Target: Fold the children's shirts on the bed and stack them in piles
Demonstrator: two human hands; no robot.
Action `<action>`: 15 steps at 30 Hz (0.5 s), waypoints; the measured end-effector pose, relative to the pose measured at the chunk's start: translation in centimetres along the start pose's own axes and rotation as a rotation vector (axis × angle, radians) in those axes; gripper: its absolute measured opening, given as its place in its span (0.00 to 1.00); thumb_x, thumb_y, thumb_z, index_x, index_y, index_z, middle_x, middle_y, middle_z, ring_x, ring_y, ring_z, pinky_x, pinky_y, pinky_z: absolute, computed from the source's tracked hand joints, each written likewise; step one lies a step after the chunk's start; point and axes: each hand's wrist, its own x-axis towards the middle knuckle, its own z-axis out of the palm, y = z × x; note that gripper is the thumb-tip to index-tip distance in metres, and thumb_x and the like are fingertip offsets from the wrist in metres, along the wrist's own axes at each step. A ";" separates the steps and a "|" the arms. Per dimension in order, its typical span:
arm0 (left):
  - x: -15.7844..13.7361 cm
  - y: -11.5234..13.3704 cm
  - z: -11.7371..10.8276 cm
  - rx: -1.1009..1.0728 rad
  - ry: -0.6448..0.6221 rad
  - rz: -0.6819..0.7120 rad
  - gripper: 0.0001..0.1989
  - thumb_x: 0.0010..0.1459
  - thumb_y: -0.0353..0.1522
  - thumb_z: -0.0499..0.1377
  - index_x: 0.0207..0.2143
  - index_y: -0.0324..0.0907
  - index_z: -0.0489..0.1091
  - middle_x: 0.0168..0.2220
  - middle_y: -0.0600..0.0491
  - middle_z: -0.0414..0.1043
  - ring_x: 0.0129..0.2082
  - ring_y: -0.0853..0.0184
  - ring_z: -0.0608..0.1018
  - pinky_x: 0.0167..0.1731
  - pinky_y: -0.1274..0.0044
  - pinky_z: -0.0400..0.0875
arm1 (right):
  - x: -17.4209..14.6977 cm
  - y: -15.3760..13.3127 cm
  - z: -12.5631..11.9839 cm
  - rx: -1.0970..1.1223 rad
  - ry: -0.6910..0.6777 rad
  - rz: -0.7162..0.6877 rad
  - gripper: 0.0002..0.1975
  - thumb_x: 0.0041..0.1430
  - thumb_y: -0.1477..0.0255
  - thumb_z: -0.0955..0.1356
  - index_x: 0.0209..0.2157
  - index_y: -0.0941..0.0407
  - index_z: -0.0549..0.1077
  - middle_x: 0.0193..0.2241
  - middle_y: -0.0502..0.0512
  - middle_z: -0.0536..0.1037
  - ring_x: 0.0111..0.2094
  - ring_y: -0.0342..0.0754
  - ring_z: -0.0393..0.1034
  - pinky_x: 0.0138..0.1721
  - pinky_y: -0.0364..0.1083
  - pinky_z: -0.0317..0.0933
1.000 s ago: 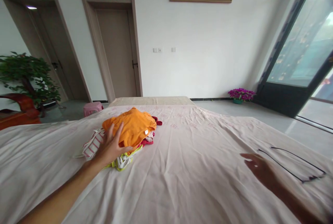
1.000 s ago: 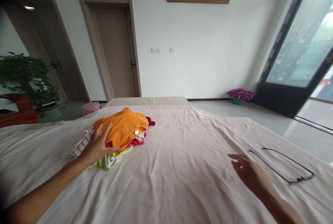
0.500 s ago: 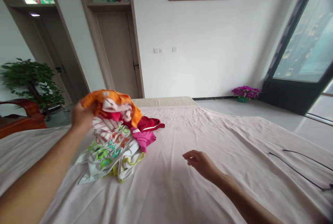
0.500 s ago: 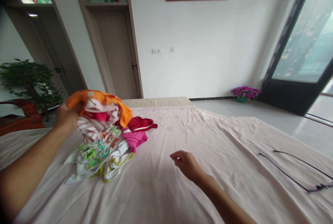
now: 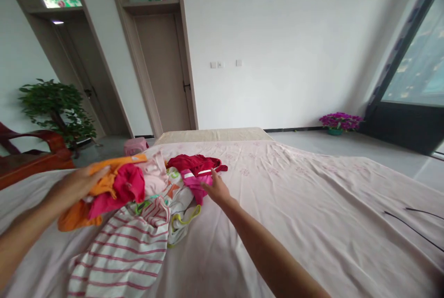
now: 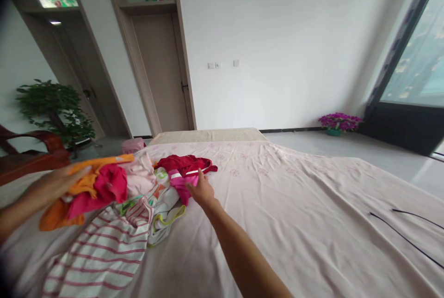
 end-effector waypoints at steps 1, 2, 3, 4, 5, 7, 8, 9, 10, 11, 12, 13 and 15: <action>-1.3 0.3 1.9 -0.054 -0.166 -0.001 0.23 0.59 0.47 0.49 0.45 0.43 0.73 0.27 0.55 0.78 0.28 0.62 0.79 0.30 0.70 0.75 | 0.7 -0.9 0.8 -0.029 0.012 0.024 0.39 0.58 0.55 0.67 0.66 0.52 0.52 0.58 0.65 0.65 0.51 0.58 0.69 0.47 0.52 0.61; -2.9 0.8 3.7 -0.076 -0.201 0.056 0.22 0.58 0.44 0.50 0.46 0.42 0.73 0.35 0.51 0.79 0.35 0.59 0.80 0.36 0.68 0.76 | 1.4 -1.6 1.4 -0.057 0.022 0.041 0.40 0.57 0.53 0.67 0.66 0.51 0.51 0.58 0.66 0.65 0.51 0.59 0.68 0.47 0.53 0.61; -4.7 1.5 5.4 -0.070 -0.160 0.157 0.23 0.57 0.43 0.51 0.49 0.43 0.72 0.47 0.48 0.77 0.46 0.56 0.78 0.46 0.67 0.73 | 2.1 -2.2 1.9 -0.083 0.027 0.045 0.40 0.57 0.52 0.67 0.66 0.51 0.52 0.58 0.66 0.65 0.51 0.60 0.69 0.46 0.53 0.61; -6.7 2.5 7.0 -0.038 -0.101 0.221 0.26 0.56 0.44 0.53 0.54 0.44 0.70 0.55 0.44 0.71 0.55 0.53 0.73 0.52 0.65 0.69 | 2.7 -2.6 2.3 -0.103 0.027 0.036 0.37 0.57 0.54 0.67 0.65 0.51 0.55 0.56 0.65 0.67 0.50 0.60 0.69 0.46 0.53 0.61; -8.8 3.8 8.5 0.008 -0.075 0.248 0.31 0.53 0.45 0.55 0.58 0.45 0.66 0.61 0.42 0.63 0.60 0.50 0.67 0.53 0.61 0.67 | 3.2 -2.8 2.6 -0.102 0.026 0.019 0.33 0.57 0.57 0.67 0.62 0.51 0.60 0.54 0.64 0.69 0.49 0.60 0.69 0.45 0.53 0.60; -12.8 6.8 10.8 0.146 -0.099 0.305 0.41 0.47 0.48 0.61 0.64 0.55 0.58 0.69 0.44 0.47 0.67 0.41 0.52 0.51 0.51 0.65 | 4.2 -3.1 2.8 -0.068 0.033 -0.012 0.20 0.58 0.65 0.66 0.51 0.54 0.71 0.47 0.61 0.74 0.47 0.57 0.70 0.45 0.51 0.60; -14.4 8.4 11.7 0.206 -0.128 0.358 0.46 0.42 0.49 0.64 0.65 0.59 0.55 0.70 0.45 0.42 0.67 0.37 0.48 0.48 0.46 0.64 | 4.7 -3.3 2.6 -0.030 0.046 -0.024 0.14 0.58 0.68 0.65 0.45 0.55 0.74 0.43 0.59 0.76 0.45 0.55 0.70 0.44 0.50 0.60; -15.6 9.9 12.5 0.243 -0.132 0.400 0.50 0.39 0.50 0.66 0.66 0.60 0.52 0.71 0.45 0.39 0.67 0.35 0.45 0.47 0.44 0.62 | 5.1 -3.5 2.3 0.059 0.062 -0.034 0.10 0.57 0.70 0.65 0.39 0.56 0.75 0.38 0.57 0.77 0.43 0.53 0.71 0.43 0.48 0.60; -16.2 11.1 13.1 0.275 -0.119 0.428 0.52 0.39 0.49 0.67 0.66 0.60 0.51 0.71 0.45 0.38 0.68 0.34 0.42 0.47 0.42 0.60 | 5.4 -3.7 1.8 0.180 0.076 -0.043 0.08 0.56 0.71 0.65 0.36 0.57 0.75 0.34 0.55 0.77 0.40 0.51 0.71 0.40 0.47 0.60; -16.4 12.1 13.6 0.306 -0.100 0.443 0.53 0.39 0.47 0.68 0.67 0.60 0.50 0.71 0.44 0.38 0.67 0.34 0.41 0.47 0.41 0.58 | 5.7 -4.0 1.0 0.305 0.083 -0.057 0.08 0.56 0.70 0.65 0.34 0.57 0.74 0.31 0.53 0.76 0.36 0.49 0.70 0.37 0.45 0.61; -16.1 12.8 14.0 0.333 -0.076 0.442 0.52 0.39 0.45 0.69 0.67 0.59 0.50 0.71 0.43 0.39 0.67 0.34 0.41 0.48 0.40 0.56 | 5.8 -4.3 0.0 0.436 0.088 -0.075 0.08 0.55 0.68 0.65 0.34 0.57 0.73 0.27 0.51 0.75 0.33 0.47 0.69 0.34 0.43 0.61; -15.5 13.1 14.4 0.360 -0.059 0.437 0.51 0.40 0.43 0.69 0.66 0.59 0.51 0.70 0.42 0.41 0.67 0.34 0.41 0.48 0.40 0.56 | 5.8 -4.7 -1.1 0.579 0.097 -0.098 0.09 0.55 0.67 0.66 0.34 0.56 0.73 0.25 0.49 0.74 0.30 0.45 0.68 0.31 0.42 0.60; -13.7 13.1 15.0 0.406 -0.073 0.433 0.45 0.44 0.39 0.68 0.64 0.59 0.56 0.68 0.42 0.48 0.66 0.35 0.48 0.48 0.43 0.57 | 5.4 -5.0 -4.0 0.846 0.144 -0.159 0.11 0.53 0.65 0.67 0.35 0.56 0.72 0.23 0.47 0.73 0.26 0.43 0.66 0.29 0.41 0.60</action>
